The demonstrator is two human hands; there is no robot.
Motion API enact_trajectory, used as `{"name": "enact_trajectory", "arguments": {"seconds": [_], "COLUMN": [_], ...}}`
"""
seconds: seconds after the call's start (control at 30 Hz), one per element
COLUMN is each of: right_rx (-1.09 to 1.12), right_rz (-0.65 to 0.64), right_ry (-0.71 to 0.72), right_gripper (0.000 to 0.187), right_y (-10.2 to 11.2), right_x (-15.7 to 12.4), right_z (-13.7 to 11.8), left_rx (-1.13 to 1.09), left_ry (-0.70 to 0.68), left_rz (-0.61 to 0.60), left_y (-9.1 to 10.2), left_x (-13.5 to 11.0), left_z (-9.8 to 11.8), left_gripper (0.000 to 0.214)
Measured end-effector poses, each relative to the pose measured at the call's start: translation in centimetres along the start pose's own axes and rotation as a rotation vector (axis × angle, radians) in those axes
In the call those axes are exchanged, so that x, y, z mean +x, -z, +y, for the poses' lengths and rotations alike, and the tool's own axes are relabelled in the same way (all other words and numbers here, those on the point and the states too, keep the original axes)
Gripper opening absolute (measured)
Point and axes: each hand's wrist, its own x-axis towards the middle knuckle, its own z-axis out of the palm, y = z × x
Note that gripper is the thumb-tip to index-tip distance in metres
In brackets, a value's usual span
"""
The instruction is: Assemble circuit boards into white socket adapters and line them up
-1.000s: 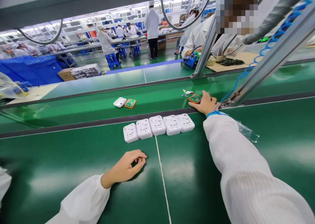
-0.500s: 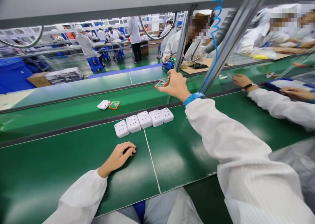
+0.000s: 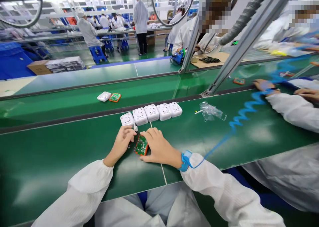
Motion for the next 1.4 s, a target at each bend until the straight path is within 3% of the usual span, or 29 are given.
{"name": "enact_trajectory", "arguments": {"seconds": [0.17,0.23,0.27,0.33,0.4,0.5,0.6,0.67,0.8,0.9,1.03,1.23,1.33,1.4], "right_rx": [-0.128,-0.092,-0.072,-0.071,-0.137,-0.222,-0.164,-0.13,-0.07,0.024,0.154,0.012,0.076,0.166], "right_rz": [-0.518,-0.674,-0.686,-0.6,-0.465,-0.318,-0.242,-0.239,-0.24,-0.22,-0.219,-0.237,-0.258,-0.284], "right_ry": [-0.026,-0.034,-0.042,-0.075,-0.155,-0.299,-0.229,-0.093,0.055,0.024,-0.112,-0.013,0.012,0.002], "right_gripper": [0.091,0.074,0.061,0.04,0.033,0.041,0.054,0.062,0.054,0.045,0.051,0.044,0.038,0.035], "right_y": [1.8,2.4,2.5,2.3,1.7,0.4,-0.6,-1.0,-1.7,-1.9,-1.9,-2.9,-3.5,-3.7], "right_x": [0.4,1.4,1.9,2.8,3.3,3.1,2.5,2.3,2.4,2.6,2.6,2.4,3.0,3.4], "right_z": [0.2,0.6,0.7,0.8,0.6,0.5,0.8,1.2,2.0,2.3,2.3,2.4,3.5,4.4], "left_rx": [0.358,0.452,0.501,0.617,0.717,0.739,0.709,0.725,0.779,0.792,0.812,0.743,0.642,0.516], "left_ry": [-0.139,-0.225,-0.268,-0.356,-0.405,-0.393,-0.445,-0.464,-0.391,-0.382,-0.396,-0.383,-0.291,-0.184], "left_rz": [-0.234,-0.273,-0.293,-0.348,-0.405,-0.484,-0.567,-0.596,-0.6,-0.579,-0.492,-0.436,-0.414,-0.433], "left_y": [-0.2,0.0,0.4,1.5,2.9,4.8,5.6,5.6,5.3,5.1,4.7,4.1,4.2,4.2], "left_x": [-0.6,-0.6,-0.5,-0.5,-0.4,-0.4,-0.5,-0.6,-0.3,0.1,0.2,-0.6,-0.3,-0.1], "left_z": [0.4,0.4,0.5,0.7,1.1,1.9,2.4,2.4,1.9,1.4,1.0,0.1,-0.4,-0.5], "left_gripper": [0.017,0.019,0.022,0.027,0.026,0.028,0.045,0.046,0.015,0.019,0.024,0.024,0.018,0.025]}}
